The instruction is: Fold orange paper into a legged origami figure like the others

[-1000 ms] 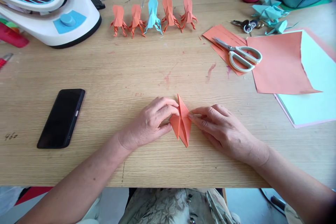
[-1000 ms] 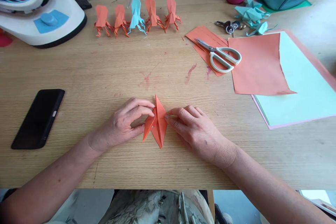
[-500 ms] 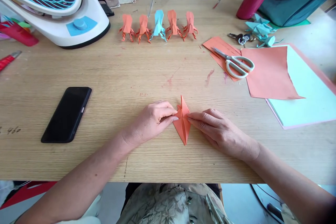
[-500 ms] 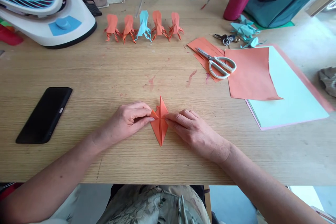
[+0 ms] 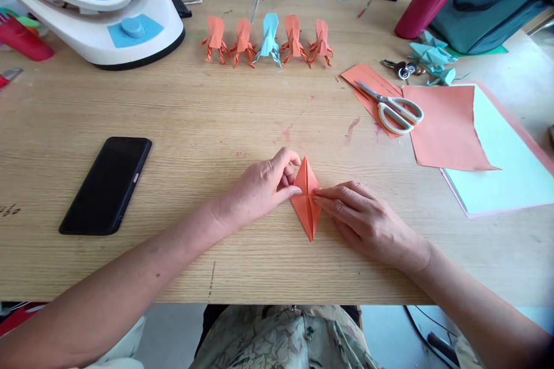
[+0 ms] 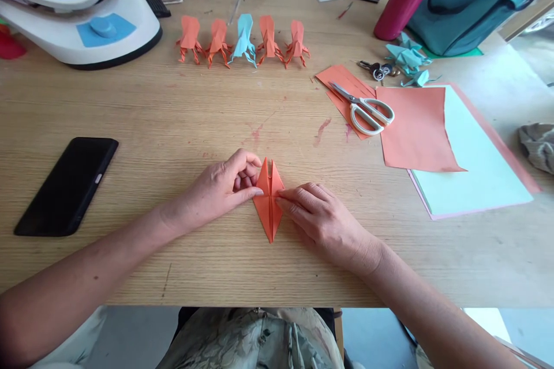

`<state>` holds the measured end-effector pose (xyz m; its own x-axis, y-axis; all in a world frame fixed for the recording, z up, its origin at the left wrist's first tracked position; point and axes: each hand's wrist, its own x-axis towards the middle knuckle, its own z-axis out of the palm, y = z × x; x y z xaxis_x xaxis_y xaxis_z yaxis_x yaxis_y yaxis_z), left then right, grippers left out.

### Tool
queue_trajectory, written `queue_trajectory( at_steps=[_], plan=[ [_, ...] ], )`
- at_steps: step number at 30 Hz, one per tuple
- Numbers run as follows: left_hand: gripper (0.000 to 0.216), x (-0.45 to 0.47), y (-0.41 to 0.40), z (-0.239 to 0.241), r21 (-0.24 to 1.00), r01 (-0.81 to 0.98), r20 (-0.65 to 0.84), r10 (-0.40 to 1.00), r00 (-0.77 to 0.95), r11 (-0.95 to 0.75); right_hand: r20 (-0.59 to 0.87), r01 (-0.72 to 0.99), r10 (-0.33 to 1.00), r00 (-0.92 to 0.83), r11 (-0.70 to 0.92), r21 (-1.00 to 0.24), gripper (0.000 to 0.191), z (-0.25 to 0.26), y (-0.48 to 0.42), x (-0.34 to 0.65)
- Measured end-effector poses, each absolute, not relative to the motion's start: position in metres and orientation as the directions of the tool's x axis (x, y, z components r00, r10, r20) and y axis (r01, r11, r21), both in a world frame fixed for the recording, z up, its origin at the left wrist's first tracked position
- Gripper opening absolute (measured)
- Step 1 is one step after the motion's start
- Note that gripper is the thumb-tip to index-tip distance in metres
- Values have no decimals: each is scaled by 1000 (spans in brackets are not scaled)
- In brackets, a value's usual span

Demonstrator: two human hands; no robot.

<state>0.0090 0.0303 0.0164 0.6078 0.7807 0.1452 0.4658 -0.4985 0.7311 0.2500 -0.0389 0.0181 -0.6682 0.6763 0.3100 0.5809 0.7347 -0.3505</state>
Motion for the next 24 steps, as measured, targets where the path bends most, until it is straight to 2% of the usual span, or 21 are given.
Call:
queue_trajectory(
  at_steps=[3, 7, 9, 14, 17, 20, 24],
  plan=[
    [37, 7, 33, 15, 726, 452, 172, 774, 610, -518, 306, 589, 678, -668, 734, -339, 42, 18, -38, 250],
    [13, 3, 33, 10, 637, 412, 286, 696, 658, -651, 306, 595, 677, -669, 735, -326, 40, 16, -39, 250],
    [8, 1, 31, 9, 579, 374, 348, 635, 690, -724, 309, 595, 674, -670, 738, -319, 39, 15, -39, 250],
    [15, -3, 21, 7, 350, 315, 463, 455, 761, -882, 314, 590, 672, -671, 740, -322, 38, 12, -40, 251],
    [28, -10, 15, 3, 252, 299, 471, 387, 793, -920, 315, 578, 670, -672, 740, -343, 40, 12, -41, 251],
    [40, -19, 11, -1, 222, 284, 416, 354, 838, -933, 322, 572, 670, -669, 740, -353, 40, 13, -40, 251],
    [45, -26, 11, 0, 218, 283, 337, 345, 876, -934, 325, 575, 670, -668, 741, -346, 40, 13, -39, 250]
  ],
)
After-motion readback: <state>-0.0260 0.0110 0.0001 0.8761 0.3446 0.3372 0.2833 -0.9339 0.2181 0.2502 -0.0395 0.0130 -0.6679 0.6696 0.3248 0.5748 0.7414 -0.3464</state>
